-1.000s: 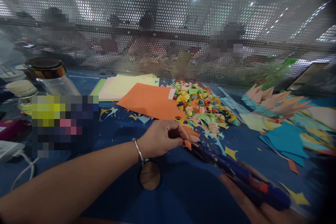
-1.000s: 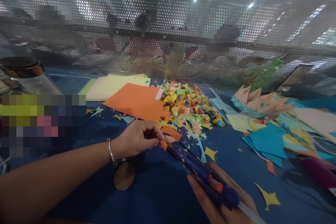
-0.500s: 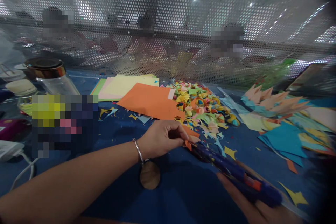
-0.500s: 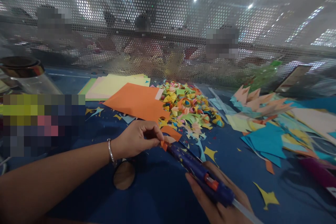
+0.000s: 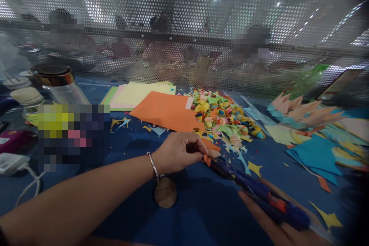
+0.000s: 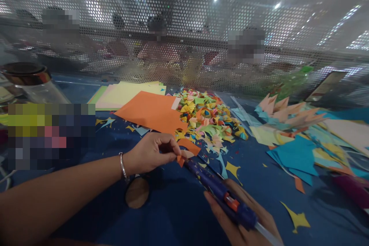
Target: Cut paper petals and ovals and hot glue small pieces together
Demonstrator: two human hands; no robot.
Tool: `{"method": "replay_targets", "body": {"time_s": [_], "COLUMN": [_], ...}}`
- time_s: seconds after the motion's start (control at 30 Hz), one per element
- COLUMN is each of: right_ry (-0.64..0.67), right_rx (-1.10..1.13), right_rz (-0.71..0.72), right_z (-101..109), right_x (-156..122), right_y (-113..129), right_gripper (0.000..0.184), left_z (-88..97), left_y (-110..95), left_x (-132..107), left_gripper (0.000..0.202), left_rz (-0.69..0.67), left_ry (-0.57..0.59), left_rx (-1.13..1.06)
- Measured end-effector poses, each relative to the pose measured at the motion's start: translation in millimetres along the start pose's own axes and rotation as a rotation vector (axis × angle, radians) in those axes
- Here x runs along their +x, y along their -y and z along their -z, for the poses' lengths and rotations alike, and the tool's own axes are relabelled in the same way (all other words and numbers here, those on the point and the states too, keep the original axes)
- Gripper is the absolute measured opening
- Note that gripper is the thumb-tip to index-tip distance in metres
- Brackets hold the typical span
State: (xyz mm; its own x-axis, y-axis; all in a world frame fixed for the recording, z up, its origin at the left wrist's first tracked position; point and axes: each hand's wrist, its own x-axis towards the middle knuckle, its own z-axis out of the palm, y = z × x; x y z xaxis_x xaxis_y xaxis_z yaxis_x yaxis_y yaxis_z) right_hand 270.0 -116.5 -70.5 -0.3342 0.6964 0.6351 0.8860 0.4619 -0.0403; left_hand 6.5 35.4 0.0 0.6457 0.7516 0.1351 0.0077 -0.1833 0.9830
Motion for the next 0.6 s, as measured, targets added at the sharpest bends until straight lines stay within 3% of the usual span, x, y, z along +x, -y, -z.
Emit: {"method": "replay_targets", "body": {"time_s": [0.23, 0.43, 0.6], "right_ry": [-0.022, -0.022, 0.042], "right_rx": [-0.137, -0.182, -0.203], "right_rz": [0.128, 0.122, 0.167], "right_z": [-1, 2, 1], "right_x": [0, -4, -12], "right_y": [-1, 2, -2], "right_gripper": [0.043, 0.048, 0.039], "left_z": [0.0, 0.6, -0.1], "left_y": [-1, -3, -3], "left_x": [0, -1, 0], "left_gripper": [0.011, 0.01, 0.011], "left_rz": [0.011, 0.018, 0.034], "left_ry": [-0.005, -0.017, -0.018], "left_rx": [-0.009, 0.007, -0.025]}}
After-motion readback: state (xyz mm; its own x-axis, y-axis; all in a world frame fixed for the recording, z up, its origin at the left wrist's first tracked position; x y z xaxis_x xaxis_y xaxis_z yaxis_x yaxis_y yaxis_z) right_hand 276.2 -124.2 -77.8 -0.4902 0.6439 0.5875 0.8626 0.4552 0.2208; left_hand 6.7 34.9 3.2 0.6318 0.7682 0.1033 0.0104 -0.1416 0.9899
